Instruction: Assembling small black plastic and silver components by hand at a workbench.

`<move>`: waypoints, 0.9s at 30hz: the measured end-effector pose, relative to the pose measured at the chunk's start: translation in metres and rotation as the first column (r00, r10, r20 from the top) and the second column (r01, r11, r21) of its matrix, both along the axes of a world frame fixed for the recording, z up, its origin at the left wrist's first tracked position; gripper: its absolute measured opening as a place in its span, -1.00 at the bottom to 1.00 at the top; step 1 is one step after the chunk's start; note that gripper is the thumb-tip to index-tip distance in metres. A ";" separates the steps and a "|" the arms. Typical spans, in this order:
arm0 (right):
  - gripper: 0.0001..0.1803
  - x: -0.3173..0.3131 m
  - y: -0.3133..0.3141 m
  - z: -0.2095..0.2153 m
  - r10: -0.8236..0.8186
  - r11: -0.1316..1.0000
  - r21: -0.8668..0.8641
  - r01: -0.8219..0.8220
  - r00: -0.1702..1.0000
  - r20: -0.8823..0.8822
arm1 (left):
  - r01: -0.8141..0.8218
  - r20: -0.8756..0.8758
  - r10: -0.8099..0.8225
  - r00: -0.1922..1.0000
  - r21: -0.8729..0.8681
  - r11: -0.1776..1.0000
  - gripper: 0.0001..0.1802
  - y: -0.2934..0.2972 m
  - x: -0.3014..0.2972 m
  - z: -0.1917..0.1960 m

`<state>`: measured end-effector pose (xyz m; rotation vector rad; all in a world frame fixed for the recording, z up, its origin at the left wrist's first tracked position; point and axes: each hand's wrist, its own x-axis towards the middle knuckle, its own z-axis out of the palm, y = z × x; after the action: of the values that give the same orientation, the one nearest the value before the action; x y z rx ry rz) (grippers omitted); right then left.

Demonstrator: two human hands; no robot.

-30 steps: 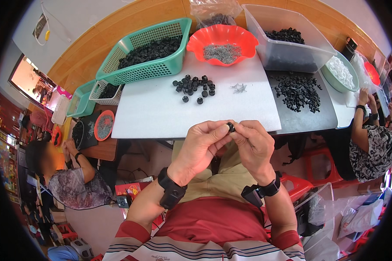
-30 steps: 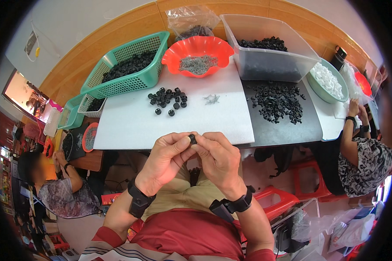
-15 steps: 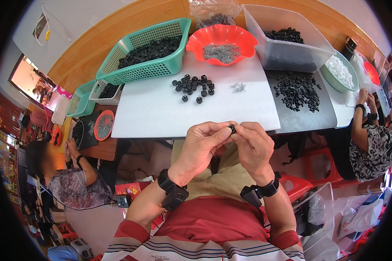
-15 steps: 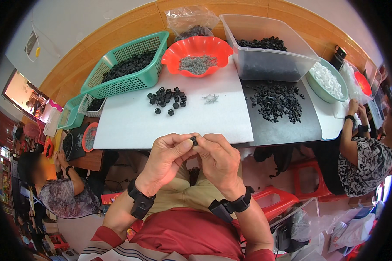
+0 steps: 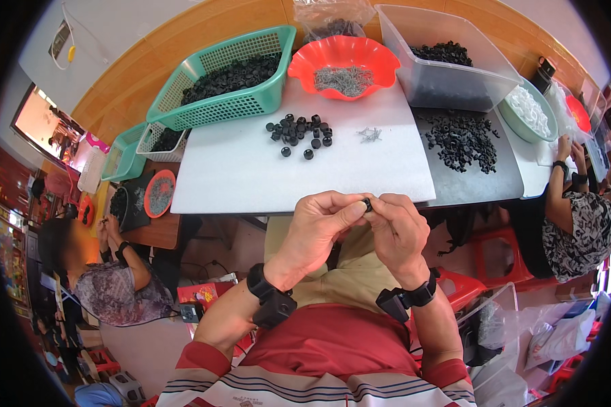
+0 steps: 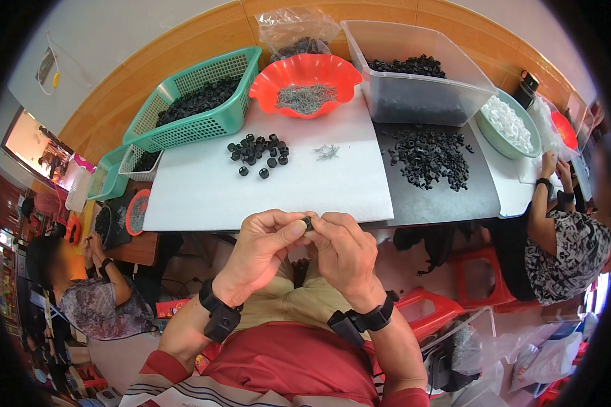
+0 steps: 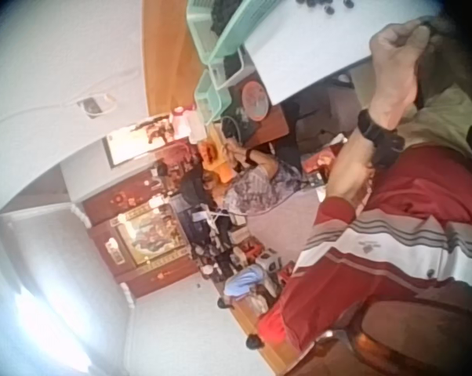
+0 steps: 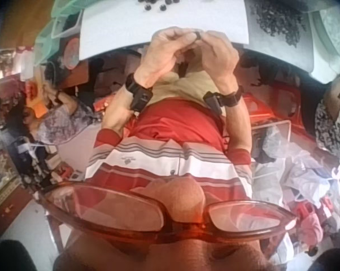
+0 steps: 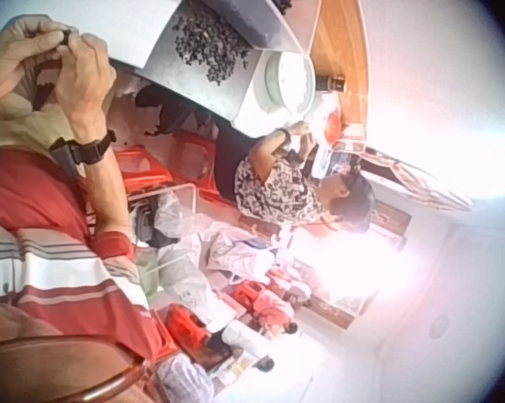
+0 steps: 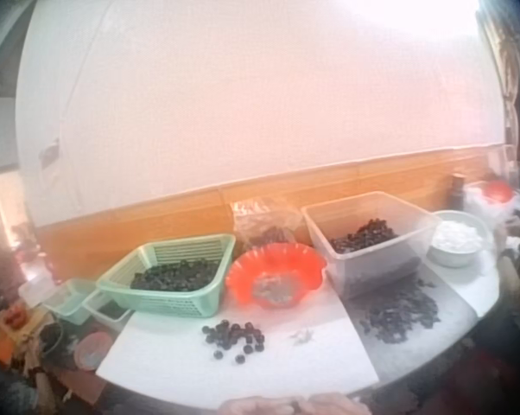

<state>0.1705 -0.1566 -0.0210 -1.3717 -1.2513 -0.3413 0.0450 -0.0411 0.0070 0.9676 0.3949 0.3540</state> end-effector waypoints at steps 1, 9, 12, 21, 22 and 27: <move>-0.79 0.000 0.000 0.000 -0.009 1.000 0.005 0.009 1.000 0.024 | -0.001 -0.006 0.001 1.000 0.008 1.000 -0.85 -0.001 0.000 0.000; -0.79 -0.001 0.001 -0.001 -0.062 0.998 0.023 0.060 0.989 0.132 | -0.023 0.075 0.021 0.997 0.025 0.999 -0.79 -0.009 0.001 -0.007; -0.77 0.001 0.002 -0.006 -0.053 0.999 -0.001 0.053 0.992 0.116 | -0.042 0.072 0.040 0.997 0.034 0.999 -0.79 -0.009 0.001 -0.009; -0.61 0.009 -0.004 0.010 0.150 0.965 -0.205 -0.166 0.984 -0.093 | -0.029 0.053 0.031 0.998 -0.031 0.999 -0.86 0.000 -0.007 -0.009; -0.60 0.010 -0.004 0.011 0.159 0.954 -0.244 -0.175 0.984 -0.082 | -0.031 0.060 0.033 0.998 -0.047 0.998 -0.85 0.000 -0.008 -0.008; -0.65 0.009 -0.004 0.018 0.183 0.922 -0.318 -0.221 0.972 -0.146 | -0.039 0.031 0.041 0.999 -0.075 0.996 -0.78 0.000 -0.008 0.000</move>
<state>0.1794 -0.1605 -0.0031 -1.5046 -1.3843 0.0984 0.0375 -0.0410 0.0067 0.8811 0.3956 0.3884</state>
